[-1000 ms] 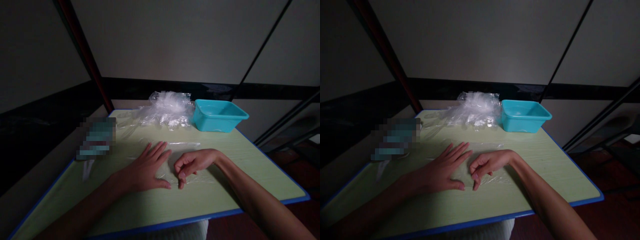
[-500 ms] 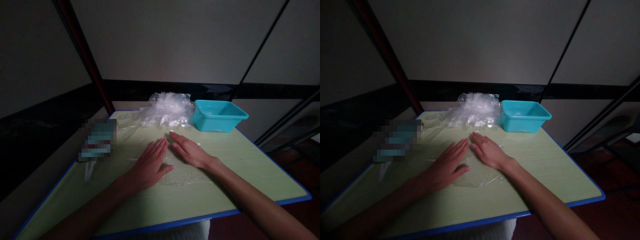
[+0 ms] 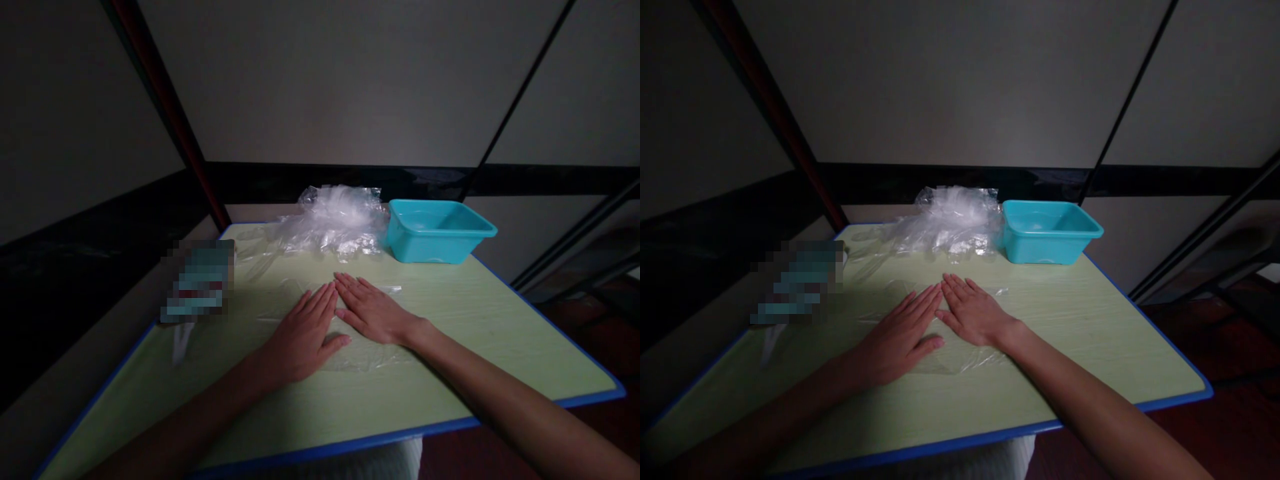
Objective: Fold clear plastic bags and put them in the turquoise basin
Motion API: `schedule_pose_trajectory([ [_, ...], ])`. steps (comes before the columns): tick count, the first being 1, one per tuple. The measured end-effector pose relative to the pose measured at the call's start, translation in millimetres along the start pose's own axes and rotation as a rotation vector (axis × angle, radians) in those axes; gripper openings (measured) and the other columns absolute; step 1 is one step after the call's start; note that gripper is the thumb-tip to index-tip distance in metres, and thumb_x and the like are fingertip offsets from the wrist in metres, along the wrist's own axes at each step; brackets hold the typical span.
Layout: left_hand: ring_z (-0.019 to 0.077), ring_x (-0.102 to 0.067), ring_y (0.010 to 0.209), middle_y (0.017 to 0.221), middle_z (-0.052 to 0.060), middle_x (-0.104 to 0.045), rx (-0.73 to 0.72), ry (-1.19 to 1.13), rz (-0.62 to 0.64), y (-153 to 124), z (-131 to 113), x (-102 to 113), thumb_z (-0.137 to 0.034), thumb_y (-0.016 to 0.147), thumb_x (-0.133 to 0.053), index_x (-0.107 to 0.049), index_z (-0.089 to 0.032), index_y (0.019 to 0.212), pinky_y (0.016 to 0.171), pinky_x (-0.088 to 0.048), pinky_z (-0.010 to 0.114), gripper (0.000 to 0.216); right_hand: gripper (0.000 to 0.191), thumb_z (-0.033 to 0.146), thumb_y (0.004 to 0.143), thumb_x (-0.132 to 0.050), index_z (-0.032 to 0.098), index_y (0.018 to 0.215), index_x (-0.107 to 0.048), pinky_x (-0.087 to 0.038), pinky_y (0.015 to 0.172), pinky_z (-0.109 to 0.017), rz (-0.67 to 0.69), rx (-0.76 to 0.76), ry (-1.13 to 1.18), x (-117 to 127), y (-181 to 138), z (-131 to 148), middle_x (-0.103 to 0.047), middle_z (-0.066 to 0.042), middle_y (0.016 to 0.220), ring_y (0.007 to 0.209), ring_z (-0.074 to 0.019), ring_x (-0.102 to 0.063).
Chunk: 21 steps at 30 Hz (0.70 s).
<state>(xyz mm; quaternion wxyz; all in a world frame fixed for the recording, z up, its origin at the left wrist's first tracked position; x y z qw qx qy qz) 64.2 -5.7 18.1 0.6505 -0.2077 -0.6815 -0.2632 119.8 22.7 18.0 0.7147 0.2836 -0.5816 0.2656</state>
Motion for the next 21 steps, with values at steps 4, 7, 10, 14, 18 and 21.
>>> schedule_pose_trajectory([
  [4, 0.0234, -0.017, 0.130, 0.140, 0.017, -0.023, 0.003, -0.015, -0.020, 0, 1, 1, -0.053, 0.085, -0.028, -0.025, -0.004, 0.131, 0.105, -0.017, 0.038, 0.067, 0.057, 0.041, 0.091, -0.021, 0.003, 0.134, -0.025, -0.017, 0.106, -0.038, -0.007, 0.002, 0.005, 0, -1, -1, -0.018, -0.015, 0.140, 0.129, -0.0215, -0.014],
  [7, 0.0233, -0.017, 0.129, 0.139, 0.017, -0.024, -0.002, -0.017, -0.032, -1, 0, 2, -0.052, 0.085, -0.028, -0.027, -0.005, 0.131, 0.104, -0.018, 0.038, 0.066, 0.055, 0.038, 0.091, -0.023, 0.005, 0.135, -0.022, -0.018, 0.106, -0.039, -0.010, 0.009, 0.009, 0, -7, -8, -0.016, -0.013, 0.141, 0.130, -0.0212, -0.013],
  [10, 0.0231, -0.017, 0.130, 0.139, 0.016, -0.024, -0.003, -0.009, -0.027, -2, 0, 2, -0.053, 0.085, -0.026, -0.028, -0.005, 0.130, 0.104, -0.018, 0.038, 0.066, 0.054, 0.038, 0.090, -0.024, 0.011, 0.137, -0.017, -0.019, 0.105, -0.040, -0.014, -0.011, 0.006, 3, -21, -24, -0.014, -0.010, 0.142, 0.130, -0.0204, -0.013],
  [14, 0.0222, -0.015, 0.130, 0.140, 0.016, -0.021, -0.003, -0.004, -0.018, -2, 0, 2, -0.053, 0.086, -0.023, -0.027, -0.005, 0.131, 0.105, -0.016, 0.037, 0.066, 0.054, 0.039, 0.091, -0.022, 0.014, 0.138, -0.012, -0.017, 0.106, -0.041, -0.005, -0.050, 0.001, 8, -43, -46, -0.013, -0.008, 0.142, 0.130, -0.0197, -0.013],
  [18, 0.0219, -0.014, 0.130, 0.141, 0.016, -0.019, 0.005, -0.011, 0.008, -2, 1, 0, -0.052, 0.087, -0.021, -0.025, -0.004, 0.132, 0.105, -0.015, 0.037, 0.066, 0.055, 0.039, 0.091, -0.021, 0.012, 0.138, -0.012, -0.017, 0.106, -0.041, 0.010, -0.090, 0.000, 10, -58, -59, -0.013, -0.009, 0.142, 0.130, -0.0201, -0.012],
  [21, 0.0217, -0.011, 0.131, 0.142, 0.016, -0.015, 0.008, -0.034, 0.013, -3, 2, -1, -0.052, 0.087, -0.021, -0.022, -0.004, 0.133, 0.105, -0.014, 0.038, 0.067, 0.054, 0.039, 0.091, -0.022, 0.015, 0.138, -0.011, -0.017, 0.105, -0.043, -0.025, -0.093, 0.033, 15, -62, -60, -0.013, -0.007, 0.142, 0.130, -0.0206, -0.012],
])
Point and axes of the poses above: each hand's wrist, its own y-axis towards the middle knuckle, its own x-axis out of the back of the hand, z = x × y, the point moved 9 cm from there along y, towards the middle knuckle
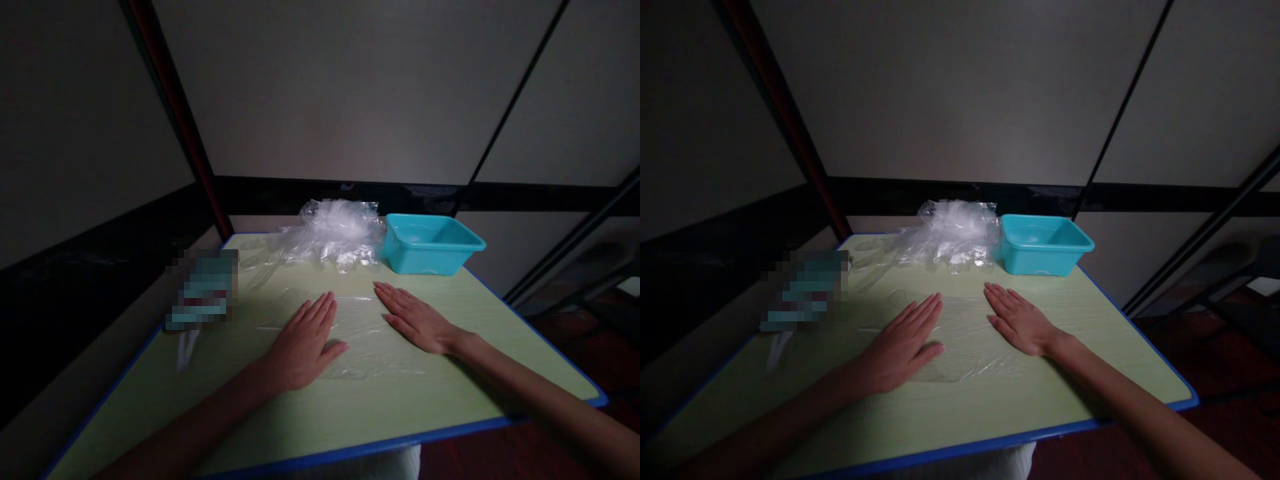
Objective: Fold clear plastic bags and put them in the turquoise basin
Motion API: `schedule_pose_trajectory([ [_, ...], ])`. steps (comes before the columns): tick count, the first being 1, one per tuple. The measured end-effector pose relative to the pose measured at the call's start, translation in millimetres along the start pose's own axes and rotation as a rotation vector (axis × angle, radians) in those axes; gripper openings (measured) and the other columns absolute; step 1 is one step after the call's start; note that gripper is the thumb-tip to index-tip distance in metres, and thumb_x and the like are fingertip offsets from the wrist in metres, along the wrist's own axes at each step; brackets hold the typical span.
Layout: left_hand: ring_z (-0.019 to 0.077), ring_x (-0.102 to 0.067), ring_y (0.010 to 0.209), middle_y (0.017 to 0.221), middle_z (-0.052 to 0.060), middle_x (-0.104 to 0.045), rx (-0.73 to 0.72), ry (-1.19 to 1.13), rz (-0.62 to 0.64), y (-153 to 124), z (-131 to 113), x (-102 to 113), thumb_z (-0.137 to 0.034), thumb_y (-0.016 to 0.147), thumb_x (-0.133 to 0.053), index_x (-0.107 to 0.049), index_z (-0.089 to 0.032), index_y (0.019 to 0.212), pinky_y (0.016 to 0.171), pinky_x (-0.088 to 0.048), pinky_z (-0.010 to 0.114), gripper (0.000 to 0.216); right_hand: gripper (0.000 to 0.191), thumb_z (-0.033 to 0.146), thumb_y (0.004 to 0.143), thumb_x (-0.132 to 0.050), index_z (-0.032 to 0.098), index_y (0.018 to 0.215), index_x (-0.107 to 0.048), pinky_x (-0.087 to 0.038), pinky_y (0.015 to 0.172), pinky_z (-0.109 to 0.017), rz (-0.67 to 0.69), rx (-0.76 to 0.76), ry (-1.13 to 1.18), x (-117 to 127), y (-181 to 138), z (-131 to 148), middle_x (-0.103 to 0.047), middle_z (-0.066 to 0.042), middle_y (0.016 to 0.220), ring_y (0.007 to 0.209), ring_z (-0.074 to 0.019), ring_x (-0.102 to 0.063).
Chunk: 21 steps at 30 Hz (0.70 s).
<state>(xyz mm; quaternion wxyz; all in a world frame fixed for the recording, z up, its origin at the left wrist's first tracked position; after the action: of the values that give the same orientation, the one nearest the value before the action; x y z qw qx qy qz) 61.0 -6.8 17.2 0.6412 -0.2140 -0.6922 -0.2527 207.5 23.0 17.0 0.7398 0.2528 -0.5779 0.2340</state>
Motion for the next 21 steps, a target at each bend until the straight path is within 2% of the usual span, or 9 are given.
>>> schedule_pose_trajectory([
  [3, 0.0211, -0.006, 0.131, 0.143, 0.016, -0.009, 0.006, -0.054, -0.026, -2, 2, 3, -0.050, 0.087, -0.024, -0.012, -0.005, 0.135, 0.105, -0.013, 0.040, 0.067, 0.053, 0.037, 0.091, -0.025, 0.018, 0.138, -0.011, -0.019, 0.105, -0.043, -0.057, 0.033, 0.097, 9, -5, 3, -0.013, -0.006, 0.143, 0.129, -0.0202, -0.015],
  [6, 0.0193, -0.009, 0.131, 0.143, 0.015, -0.011, 0.059, -0.156, -0.076, -2, 9, 13, -0.041, 0.088, -0.026, -0.004, -0.007, 0.135, 0.105, -0.015, 0.040, 0.063, 0.046, 0.031, 0.091, -0.027, 0.024, 0.136, -0.021, -0.022, 0.104, -0.044, -0.109, 0.098, 0.202, 18, -17, 9, -0.024, -0.002, 0.140, 0.127, -0.0195, -0.023],
  [9, 0.0184, -0.026, 0.127, 0.136, 0.015, -0.031, 0.175, -0.248, -0.207, -3, 27, 31, -0.034, 0.089, -0.024, -0.009, -0.008, 0.134, 0.105, -0.016, 0.041, 0.055, 0.041, 0.024, 0.090, -0.030, 0.025, 0.131, -0.032, -0.029, 0.101, -0.046, -0.118, 0.151, 0.226, 24, -35, 16, -0.038, -0.003, 0.134, 0.123, -0.0196, -0.033],
  [12, 0.0179, -0.043, 0.116, 0.117, 0.012, -0.055, 0.273, -0.267, -0.326, -6, 46, 43, -0.032, 0.089, -0.023, -0.015, -0.009, 0.132, 0.105, -0.015, 0.043, 0.050, 0.041, 0.019, 0.088, -0.033, 0.021, 0.129, -0.037, -0.035, 0.098, -0.046, -0.079, 0.235, 0.189, 25, -53, 29, -0.043, -0.005, 0.130, 0.122, -0.0200, -0.035],
  [15, 0.0177, -0.049, 0.111, 0.106, 0.010, -0.062, 0.294, -0.237, -0.308, -6, 55, 41, -0.030, 0.088, -0.022, -0.015, -0.007, 0.132, 0.104, -0.017, 0.044, 0.050, 0.042, 0.018, 0.086, -0.035, 0.019, 0.128, -0.039, -0.037, 0.096, -0.044, -0.053, 0.267, 0.135, 25, -67, 38, -0.044, -0.006, 0.129, 0.121, -0.0203, -0.036],
  [21, 0.0185, -0.051, 0.108, 0.106, 0.012, -0.062, 0.346, -0.187, -0.221, -5, 59, 34, -0.026, 0.087, -0.022, -0.013, -0.001, 0.132, 0.103, -0.017, 0.042, 0.052, 0.040, 0.015, 0.084, -0.037, 0.018, 0.123, -0.043, -0.041, 0.093, -0.041, -0.081, 0.278, 0.084, 27, -78, 42, -0.049, -0.007, 0.125, 0.117, -0.0185, -0.042],
])
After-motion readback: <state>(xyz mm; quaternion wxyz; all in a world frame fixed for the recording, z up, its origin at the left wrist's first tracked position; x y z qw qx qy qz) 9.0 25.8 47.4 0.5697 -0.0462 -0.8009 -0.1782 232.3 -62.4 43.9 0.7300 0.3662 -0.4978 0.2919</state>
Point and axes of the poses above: each hand's wrist, its own y-axis towards the middle knuckle, its own x-axis out of the back of the hand, z = x × y, the point moved 9 cm from there along y, towards the middle knuckle
